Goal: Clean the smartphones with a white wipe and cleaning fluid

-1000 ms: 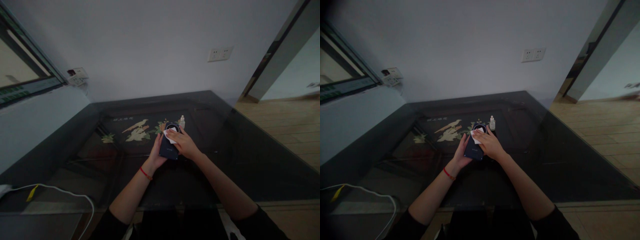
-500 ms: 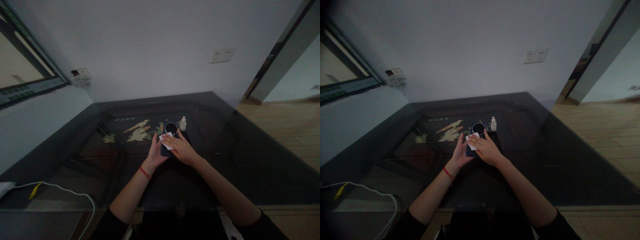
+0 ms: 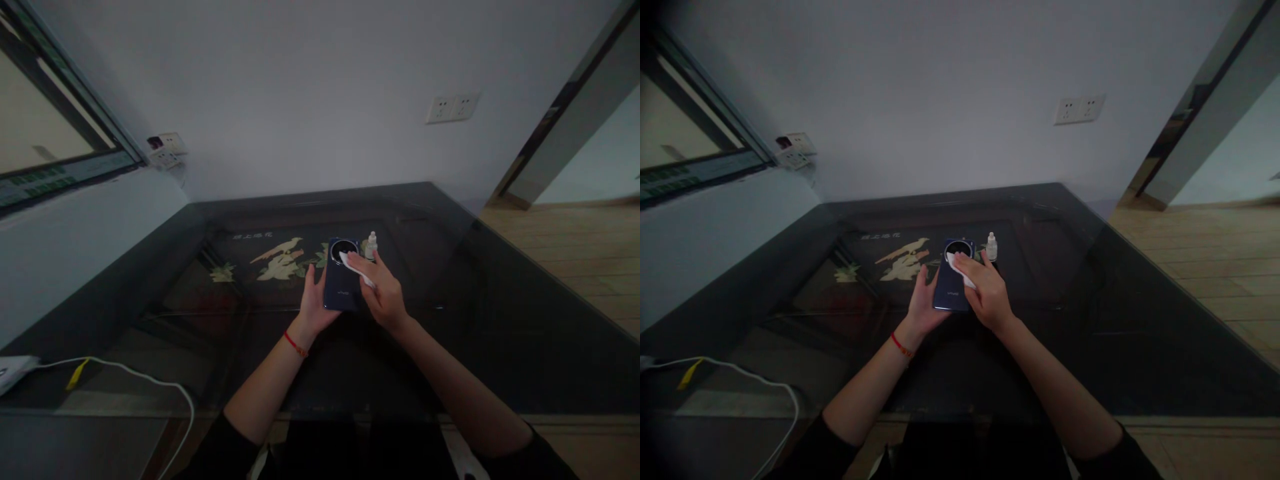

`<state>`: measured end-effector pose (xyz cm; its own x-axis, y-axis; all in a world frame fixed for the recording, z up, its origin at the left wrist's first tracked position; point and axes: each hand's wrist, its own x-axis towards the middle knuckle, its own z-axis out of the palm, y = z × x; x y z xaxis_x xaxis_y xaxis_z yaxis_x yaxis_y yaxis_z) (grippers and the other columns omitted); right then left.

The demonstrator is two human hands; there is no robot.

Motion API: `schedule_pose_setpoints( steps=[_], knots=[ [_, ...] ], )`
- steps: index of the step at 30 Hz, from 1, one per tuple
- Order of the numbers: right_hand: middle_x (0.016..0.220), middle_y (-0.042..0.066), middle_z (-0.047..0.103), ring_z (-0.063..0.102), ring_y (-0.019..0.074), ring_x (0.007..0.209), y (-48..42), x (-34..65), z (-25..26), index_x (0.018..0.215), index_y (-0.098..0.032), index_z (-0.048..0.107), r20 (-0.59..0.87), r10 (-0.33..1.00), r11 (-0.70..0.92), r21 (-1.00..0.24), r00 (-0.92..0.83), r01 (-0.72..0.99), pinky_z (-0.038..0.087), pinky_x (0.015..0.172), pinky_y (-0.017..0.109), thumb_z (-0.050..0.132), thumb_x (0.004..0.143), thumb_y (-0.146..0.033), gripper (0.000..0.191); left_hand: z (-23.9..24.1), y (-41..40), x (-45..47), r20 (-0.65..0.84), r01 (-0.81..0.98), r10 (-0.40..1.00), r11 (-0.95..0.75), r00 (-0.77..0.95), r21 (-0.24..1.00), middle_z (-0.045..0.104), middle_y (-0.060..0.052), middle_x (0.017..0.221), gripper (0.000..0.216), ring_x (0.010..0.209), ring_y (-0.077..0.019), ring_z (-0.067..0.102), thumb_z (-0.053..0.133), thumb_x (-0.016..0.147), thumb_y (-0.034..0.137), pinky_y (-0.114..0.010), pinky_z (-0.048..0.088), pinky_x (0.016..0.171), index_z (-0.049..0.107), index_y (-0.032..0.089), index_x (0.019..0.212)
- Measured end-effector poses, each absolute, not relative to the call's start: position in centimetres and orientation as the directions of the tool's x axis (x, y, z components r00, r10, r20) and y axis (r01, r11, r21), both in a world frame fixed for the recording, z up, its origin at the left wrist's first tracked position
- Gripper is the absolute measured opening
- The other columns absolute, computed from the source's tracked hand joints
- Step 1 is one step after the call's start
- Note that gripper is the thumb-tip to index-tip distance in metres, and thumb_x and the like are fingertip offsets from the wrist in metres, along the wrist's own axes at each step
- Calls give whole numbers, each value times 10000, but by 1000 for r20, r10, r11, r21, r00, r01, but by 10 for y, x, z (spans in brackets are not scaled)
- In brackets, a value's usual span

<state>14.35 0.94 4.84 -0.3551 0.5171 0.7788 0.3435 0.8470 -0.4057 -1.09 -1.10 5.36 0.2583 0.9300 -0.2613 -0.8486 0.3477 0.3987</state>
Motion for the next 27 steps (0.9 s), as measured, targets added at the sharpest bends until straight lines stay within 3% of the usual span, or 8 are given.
schedule_pose_setpoints(
  steps=[5,7,10,14,17,19,24,27],
  knots=[
    [1365,66,528,437,203,1308,12,136,45,1326,-222,500,583,463,885,-268,-667,381,84,1163,558,410,823,-79,530,49,-13,-5,-304,-834,892,430,335,345,704,-72,849,505,848,-183,663,351,910,539,-309,431,936,645,138,999],
    [1347,62,546,455,198,1295,9,135,46,1301,-226,526,543,422,906,-285,-726,313,53,1158,566,413,802,-72,534,46,-10,-8,-284,-840,906,404,314,362,704,-74,866,498,864,-186,662,351,909,530,-315,430,942,635,143,1042],
    [1266,47,616,547,193,1208,5,138,49,1225,-245,589,502,311,930,-337,-807,148,29,1156,562,455,771,-95,497,42,-4,-16,-210,-846,936,345,281,407,683,-92,1067,520,1013,-235,633,296,910,530,-406,404,983,565,204,1213],
    [1098,9,709,653,183,1050,6,149,55,1107,-261,653,584,315,912,-405,-748,67,72,1168,536,474,762,-109,417,43,-1,-22,-199,-860,953,294,229,417,636,-101,1185,495,1097,-280,594,304,907,492,-477,365,1014,523,219,1257],
    [1144,17,689,628,192,1099,11,159,58,1130,-266,643,744,488,872,-439,-457,217,193,1160,512,427,815,-110,413,46,-4,-20,-230,-854,945,311,232,417,662,-103,1115,446,1028,-282,623,354,895,466,-512,380,984,547,204,1200],
    [1222,28,647,581,199,1168,16,162,56,1184,-267,615,769,529,844,-433,-358,316,246,1146,505,411,839,-117,428,49,-6,-17,-236,-844,937,336,256,418,681,-102,1050,426,950,-269,646,356,896,458,-512,402,952,570,196,1156],
    [1285,58,601,515,217,1242,22,155,43,1223,-242,589,638,414,910,-277,-650,308,182,1144,564,471,810,-123,446,50,-7,-14,-291,-837,932,332,218,435,695,-65,857,361,779,-198,658,378,893,407,-391,450,904,617,174,1032],
    [1241,49,633,539,211,1218,17,150,43,1185,-250,614,589,389,916,-330,-708,229,99,1150,581,469,786,-104,450,50,-5,-16,-281,-845,937,316,207,431,697,-82,938,385,882,-235,663,357,894,417,-425,446,921,607,182,1069]
  ],
)
